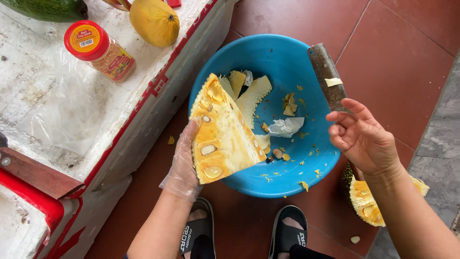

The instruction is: Peeling and extracting pods from a jackfruit using a knife and hands

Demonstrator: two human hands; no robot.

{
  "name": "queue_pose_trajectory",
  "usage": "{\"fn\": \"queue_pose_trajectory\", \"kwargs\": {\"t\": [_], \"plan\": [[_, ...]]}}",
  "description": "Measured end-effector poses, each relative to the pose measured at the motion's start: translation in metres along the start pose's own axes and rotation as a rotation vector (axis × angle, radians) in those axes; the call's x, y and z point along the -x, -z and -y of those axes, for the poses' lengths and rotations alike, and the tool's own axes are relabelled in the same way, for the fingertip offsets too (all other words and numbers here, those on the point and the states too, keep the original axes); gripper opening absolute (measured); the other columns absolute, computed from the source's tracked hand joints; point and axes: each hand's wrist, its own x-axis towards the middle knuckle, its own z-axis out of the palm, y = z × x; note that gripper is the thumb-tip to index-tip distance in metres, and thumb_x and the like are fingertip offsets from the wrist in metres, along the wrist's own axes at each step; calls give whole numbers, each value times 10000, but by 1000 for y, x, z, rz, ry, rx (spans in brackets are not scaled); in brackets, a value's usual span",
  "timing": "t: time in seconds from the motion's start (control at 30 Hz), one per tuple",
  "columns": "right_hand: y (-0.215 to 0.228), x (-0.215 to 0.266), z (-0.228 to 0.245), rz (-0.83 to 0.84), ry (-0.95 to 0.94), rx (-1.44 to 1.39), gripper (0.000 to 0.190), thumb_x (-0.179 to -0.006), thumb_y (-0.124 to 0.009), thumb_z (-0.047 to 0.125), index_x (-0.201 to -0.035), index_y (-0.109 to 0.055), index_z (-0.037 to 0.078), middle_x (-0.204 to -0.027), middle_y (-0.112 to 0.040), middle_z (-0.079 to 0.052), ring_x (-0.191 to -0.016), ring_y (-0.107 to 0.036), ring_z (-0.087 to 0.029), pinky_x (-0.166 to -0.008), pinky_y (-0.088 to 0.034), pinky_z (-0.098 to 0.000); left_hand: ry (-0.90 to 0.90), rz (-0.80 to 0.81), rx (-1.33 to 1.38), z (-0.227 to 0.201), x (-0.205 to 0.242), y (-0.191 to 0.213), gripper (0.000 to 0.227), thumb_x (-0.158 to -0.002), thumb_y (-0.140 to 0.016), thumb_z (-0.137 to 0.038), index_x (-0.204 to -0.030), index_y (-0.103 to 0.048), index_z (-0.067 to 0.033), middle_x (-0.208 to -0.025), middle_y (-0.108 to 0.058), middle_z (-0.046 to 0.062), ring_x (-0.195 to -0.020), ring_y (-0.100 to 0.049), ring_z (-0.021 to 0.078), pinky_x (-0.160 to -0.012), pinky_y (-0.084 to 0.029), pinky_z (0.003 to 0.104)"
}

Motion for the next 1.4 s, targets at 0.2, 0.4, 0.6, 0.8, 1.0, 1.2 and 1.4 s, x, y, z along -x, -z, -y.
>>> {"fn": "queue_pose_trajectory", "kwargs": {"t": [0.2, 0.4, 0.6, 0.8, 1.0, 1.2, 1.4], "plan": [[10, 9, 9, -172, 107, 279, 406, -935, -647, -21, -1329, -688, 70, -983, -743, -174, -910, -690, -291, -827, -549, -383, -62, -66, 7, 0, -2, 9, 673, -791, -668, -466, -1337, -651, -73, -1272, -723, 171, -1059, -695, 346, -949, -563, 500], [-22, -23, -11, -228, -161, 1121, 481, -946, -596, 7, -1418, -551, 88, -1398, -690, -171, -1277, -678, -284, -863, -587, -375, -84, -72, -1, -2, -1, 14, 684, -742, -733, -491, -1286, -667, -81, -1197, -750, 137, -1004, -724, 312, -864, -594, 442], [-31, -23, -4, -438, 65, 1091, 272, -969, -655, 3, -1237, -690, 39, -898, -736, -128, -836, -696, -184, -814, -554, -304, -60, 41, 63, -4, -10, 27, 776, -722, -768, -476, -1375, -621, -83, -1272, -723, 145, -1061, -712, 318, -908, -590, 463], [32, -5, 19, -679, 199, 1075, 272, -1020, -618, 26, -1280, -609, 106, -985, -574, -9, -564, -533, -100, -440, -336, -204, -44, -4, 62, -2, -10, 22, 737, -771, -709, -488, -1387, -628, -90, -1302, -715, 137, -1096, -696, 316, -942, -567, 467], [87, -59, 18, -378, 735, 2283, 84, -1113, -762, 201, -1127, -836, 240, -1154, -745, 21, -1122, -573, -311, -821, -529, -410, -39, -17, 44, 0, -11, 24, 740, -754, -732, -495, -1365, -633, -90, -1276, -724, 130, -1074, -707, 312, -915, -577, 453], [109, -116, 25, -201, 591, 2773, 132, -890, -788, 480, -1011, -818, 435, -999, -676, 168, -1131, -504, -259, -830, -313, -414, -48, -43, 43, -2, -9, 20, 721, -760, -719, -480, -1363, -628, -97, -1282, -716, 133, -1090, -695, 315, -933, -565, 467], [134, -134, 20, -226, 767, 2712, 41, -879, -779, 378, -908, -807, 384, -941, -656, 164, -1099, -500, -253, -857, -284, -420, -20, 6, 45, -1, -14, 23, 765, -747, -733, -501, -1385, -626, -93, -1280, -715, 144, -1085, -698, 316, -932, -571, 460]]}}
